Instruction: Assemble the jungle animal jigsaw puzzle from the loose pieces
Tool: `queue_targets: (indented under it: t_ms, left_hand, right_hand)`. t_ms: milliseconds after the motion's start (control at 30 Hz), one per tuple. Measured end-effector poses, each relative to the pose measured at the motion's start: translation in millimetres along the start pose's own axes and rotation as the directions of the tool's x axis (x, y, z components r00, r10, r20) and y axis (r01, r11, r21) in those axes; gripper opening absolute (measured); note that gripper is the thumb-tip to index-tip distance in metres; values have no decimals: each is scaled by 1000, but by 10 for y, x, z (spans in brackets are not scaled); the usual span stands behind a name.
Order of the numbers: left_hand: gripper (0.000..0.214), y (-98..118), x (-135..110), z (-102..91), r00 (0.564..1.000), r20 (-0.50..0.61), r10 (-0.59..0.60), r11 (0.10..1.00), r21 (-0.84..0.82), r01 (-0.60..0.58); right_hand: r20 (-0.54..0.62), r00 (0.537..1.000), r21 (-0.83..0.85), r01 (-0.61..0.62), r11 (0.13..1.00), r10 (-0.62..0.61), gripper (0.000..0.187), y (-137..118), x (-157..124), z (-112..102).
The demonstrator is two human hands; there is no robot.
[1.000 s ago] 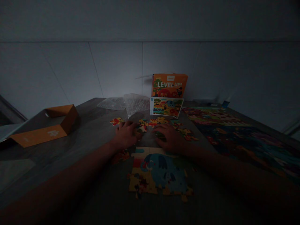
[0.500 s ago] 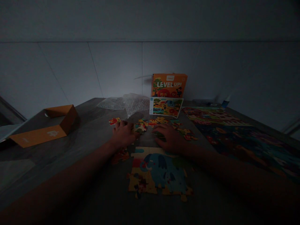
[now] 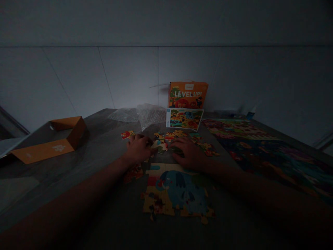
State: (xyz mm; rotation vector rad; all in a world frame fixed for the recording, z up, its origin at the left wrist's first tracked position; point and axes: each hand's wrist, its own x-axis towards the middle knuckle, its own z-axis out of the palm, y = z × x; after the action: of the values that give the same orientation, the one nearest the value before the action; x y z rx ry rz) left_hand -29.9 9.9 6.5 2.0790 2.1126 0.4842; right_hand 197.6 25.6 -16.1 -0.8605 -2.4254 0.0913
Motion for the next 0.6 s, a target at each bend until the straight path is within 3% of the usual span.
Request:
queue_targets:
  t_ms: [267,467,600]
  left_hand:
    - [38,-36,26,32,997,-17,75,996,-56,-76]
    - [12,-12,9,19,982,-36,185,977,-99,-188]
    - [29,13,-17,3,982,-33,187,975,-118,-189]
  right_hand:
    - [-26,1000,25,4,1000,-3,28,6,-6,14]
    - [-26,1000,44,-4,999,5,25,-21,1,-3]
    - [-24,999,51,-20,998,21,25,-19,-2,-13]
